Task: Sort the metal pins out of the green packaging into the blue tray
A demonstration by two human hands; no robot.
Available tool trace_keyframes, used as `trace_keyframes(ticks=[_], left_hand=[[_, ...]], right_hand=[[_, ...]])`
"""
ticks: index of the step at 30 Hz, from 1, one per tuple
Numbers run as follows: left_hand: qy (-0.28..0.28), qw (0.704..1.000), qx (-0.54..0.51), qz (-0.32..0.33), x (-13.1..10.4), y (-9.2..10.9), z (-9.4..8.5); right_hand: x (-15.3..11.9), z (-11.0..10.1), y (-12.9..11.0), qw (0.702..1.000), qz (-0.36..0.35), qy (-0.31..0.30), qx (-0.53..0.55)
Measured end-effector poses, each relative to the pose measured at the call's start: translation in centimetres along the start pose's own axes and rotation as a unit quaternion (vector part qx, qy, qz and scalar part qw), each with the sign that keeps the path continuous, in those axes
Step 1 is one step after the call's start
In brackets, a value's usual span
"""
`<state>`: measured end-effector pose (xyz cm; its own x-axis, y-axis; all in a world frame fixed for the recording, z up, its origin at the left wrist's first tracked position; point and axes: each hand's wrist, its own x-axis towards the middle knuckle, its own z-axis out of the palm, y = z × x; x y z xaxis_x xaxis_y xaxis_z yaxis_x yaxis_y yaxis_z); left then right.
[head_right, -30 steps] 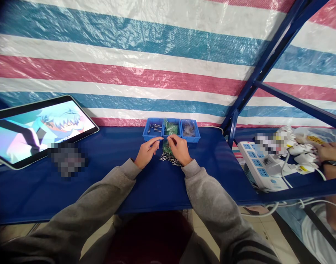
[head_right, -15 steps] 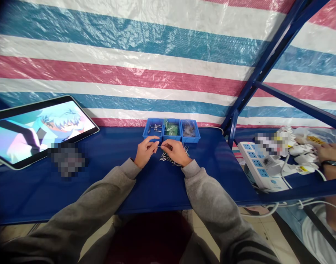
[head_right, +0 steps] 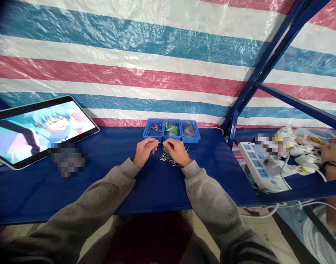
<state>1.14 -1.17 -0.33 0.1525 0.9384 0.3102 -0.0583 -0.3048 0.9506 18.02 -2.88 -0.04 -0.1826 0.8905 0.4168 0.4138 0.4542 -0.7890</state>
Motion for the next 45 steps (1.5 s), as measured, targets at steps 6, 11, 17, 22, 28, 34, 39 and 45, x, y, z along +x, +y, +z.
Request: trace_keyframes(ticks=[6, 11, 17, 22, 28, 34, 39, 45], left_hand=[[0.004, 1.0, 0.011, 0.005, -0.1, 0.0, 0.0], [0.009, 0.999, 0.026, 0.028, -0.1, -0.4, 0.1], [-0.006, 0.999, 0.031, 0.025, -0.1, -0.6, -0.1], [-0.025, 0.982, 0.163, 0.091, 0.1, -0.7, -0.7], [-0.031, 0.984, 0.16, 0.075, 0.1, -0.7, -0.9], [-0.032, 0.987, 0.146, 0.06, -0.1, 0.2, -0.8], [-0.038, 0.988, 0.141, 0.053, -0.1, -0.1, -0.7], [-0.016, 0.979, 0.18, 0.092, 0.8, -0.1, -1.1]], right_hand=[[0.0, 0.1, 0.1, 1.0, -0.022, 0.006, -0.004], [0.0, 0.3, 0.4, 1.0, -0.019, 0.006, -0.018], [0.1, 0.3, 0.4, 0.999, 0.0, 0.024, -0.046], [0.0, -0.1, 0.1, 0.996, -0.003, 0.083, -0.028], [-0.1, 0.0, 0.3, 0.998, -0.038, 0.055, -0.011], [0.0, 0.2, 0.1, 0.999, -0.051, 0.014, -0.009], [0.0, 0.0, 0.1, 0.999, -0.021, 0.037, -0.016], [0.1, -0.1, -0.2, 0.998, 0.007, 0.045, -0.04]])
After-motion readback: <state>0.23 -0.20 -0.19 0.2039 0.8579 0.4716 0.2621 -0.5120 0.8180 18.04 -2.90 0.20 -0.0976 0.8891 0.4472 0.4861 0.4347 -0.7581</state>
